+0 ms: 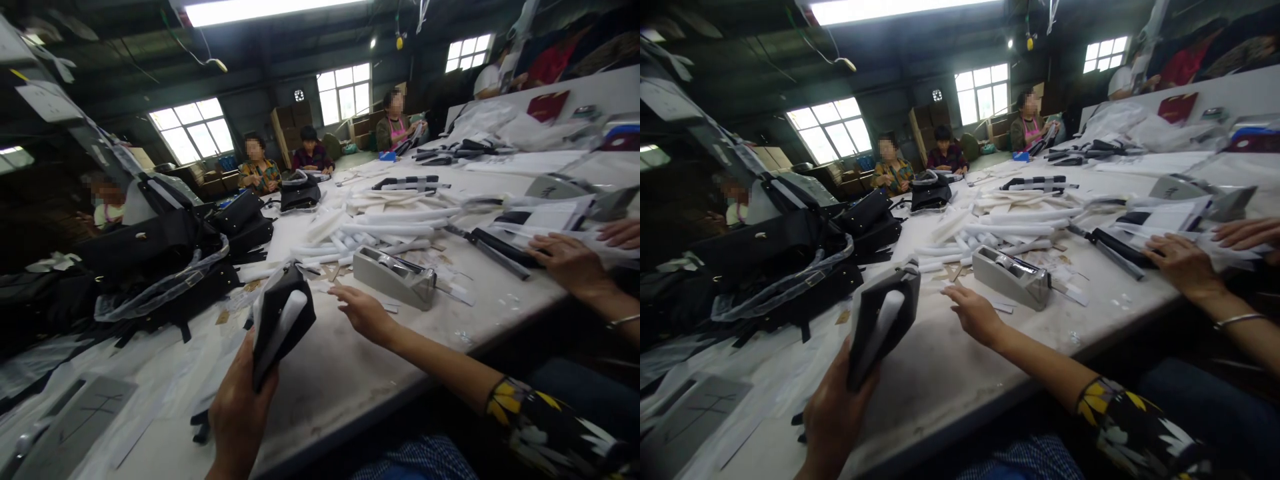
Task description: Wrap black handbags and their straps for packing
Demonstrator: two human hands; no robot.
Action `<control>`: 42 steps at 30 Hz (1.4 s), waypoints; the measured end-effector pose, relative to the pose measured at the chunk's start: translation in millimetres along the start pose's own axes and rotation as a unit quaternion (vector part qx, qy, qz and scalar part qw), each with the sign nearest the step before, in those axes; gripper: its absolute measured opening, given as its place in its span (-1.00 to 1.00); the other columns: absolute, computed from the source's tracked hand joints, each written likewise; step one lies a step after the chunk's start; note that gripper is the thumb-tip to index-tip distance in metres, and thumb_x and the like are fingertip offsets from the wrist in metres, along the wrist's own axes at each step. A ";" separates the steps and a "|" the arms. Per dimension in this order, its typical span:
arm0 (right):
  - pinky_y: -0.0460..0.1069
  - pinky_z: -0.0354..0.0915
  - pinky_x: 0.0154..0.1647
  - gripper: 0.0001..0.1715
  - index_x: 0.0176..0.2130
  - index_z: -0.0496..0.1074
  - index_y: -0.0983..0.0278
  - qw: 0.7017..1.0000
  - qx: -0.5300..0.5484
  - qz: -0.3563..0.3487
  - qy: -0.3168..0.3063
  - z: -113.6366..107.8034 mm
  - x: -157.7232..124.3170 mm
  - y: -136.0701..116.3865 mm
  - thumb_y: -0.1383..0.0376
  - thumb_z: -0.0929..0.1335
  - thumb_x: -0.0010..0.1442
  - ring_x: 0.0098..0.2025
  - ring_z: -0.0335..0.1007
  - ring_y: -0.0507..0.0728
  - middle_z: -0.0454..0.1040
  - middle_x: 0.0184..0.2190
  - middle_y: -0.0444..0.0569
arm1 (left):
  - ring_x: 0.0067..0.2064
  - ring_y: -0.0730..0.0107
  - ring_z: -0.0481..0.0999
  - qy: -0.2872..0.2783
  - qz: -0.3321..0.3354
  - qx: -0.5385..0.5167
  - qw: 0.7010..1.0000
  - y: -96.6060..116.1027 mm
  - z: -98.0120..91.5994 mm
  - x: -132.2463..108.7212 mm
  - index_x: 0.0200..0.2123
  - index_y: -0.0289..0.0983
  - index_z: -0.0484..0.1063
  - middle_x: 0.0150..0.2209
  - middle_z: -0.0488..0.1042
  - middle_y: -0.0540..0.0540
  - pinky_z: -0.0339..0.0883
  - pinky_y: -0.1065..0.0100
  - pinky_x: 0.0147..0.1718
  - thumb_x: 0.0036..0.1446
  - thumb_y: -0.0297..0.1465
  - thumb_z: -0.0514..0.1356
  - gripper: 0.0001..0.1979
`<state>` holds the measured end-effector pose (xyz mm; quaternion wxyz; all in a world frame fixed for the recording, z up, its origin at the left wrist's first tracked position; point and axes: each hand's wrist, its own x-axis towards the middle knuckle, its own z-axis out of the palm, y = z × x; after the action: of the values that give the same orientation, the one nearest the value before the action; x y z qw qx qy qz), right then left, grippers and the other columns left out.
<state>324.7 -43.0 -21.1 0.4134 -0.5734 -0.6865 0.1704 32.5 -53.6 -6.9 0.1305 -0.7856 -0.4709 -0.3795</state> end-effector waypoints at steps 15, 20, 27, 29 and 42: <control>0.08 0.48 -0.09 -0.63 0.01 0.54 0.33 0.983 0.101 0.131 -0.077 21.8 -19.7 10.0 0.31 0.36 0.22 -0.14 0.58 0.19 0.60 -0.09 0.13 | 0.05 0.03 0.56 -0.006 -0.053 -0.015 0.998 1.9 0.9 8.1 0.39 -0.02 -0.03 0.19 0.45 -0.13 0.55 0.18 -0.12 0.11 -0.47 0.35 -0.11; 0.11 0.38 0.13 -0.51 0.06 0.53 0.25 0.923 0.259 0.243 -0.146 -1.8 -97.8 -16.9 0.15 0.44 0.16 0.09 0.48 0.25 0.55 0.04 0.10 | 0.10 0.09 0.53 0.012 -0.004 -0.032 0.999 -3.9 5.1 2.8 0.39 -0.04 -0.02 0.22 0.42 -0.11 0.51 0.20 -0.02 0.16 -0.47 0.30 -0.17; 0.26 0.15 0.31 -0.63 0.09 0.49 0.16 0.989 -0.075 -0.026 -0.126 -16.1 -104.1 -21.8 0.24 0.30 0.33 0.20 0.37 0.26 0.52 0.09 0.06 | 0.13 0.10 0.51 0.011 -0.001 -0.031 0.999 -6.0 5.9 0.9 0.39 -0.09 -0.02 0.23 0.41 -0.13 0.49 0.19 0.01 0.19 -0.43 0.28 -0.21; 0.34 0.01 0.36 -0.54 0.19 0.41 0.20 0.975 -0.140 -0.081 -0.155 -5.1 -78.9 -15.5 0.23 0.32 0.33 0.32 0.19 0.33 0.37 0.23 0.11 | 0.16 0.12 0.49 0.006 0.032 -0.031 0.999 -2.5 7.3 0.0 0.39 -0.12 -0.02 0.24 0.39 -0.14 0.46 0.19 0.06 0.22 -0.44 0.24 -0.24; 0.14 0.40 0.02 -0.74 -0.21 0.60 0.24 0.973 -0.188 -0.049 -0.125 51.3 -75.7 -13.9 0.27 0.31 0.27 -0.10 0.53 0.28 0.62 -0.23 0.09 | 0.27 0.21 0.34 -0.028 0.193 0.065 0.979 31.9 46.5 -19.9 0.34 -0.18 0.13 0.29 0.31 -0.12 0.39 0.14 0.15 0.33 -0.56 0.00 -0.46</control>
<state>276.7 -104.9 -70.3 0.2172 -0.5809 -0.7795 0.0880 75.9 -56.9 -47.9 0.2392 -0.8616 -0.3378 -0.2938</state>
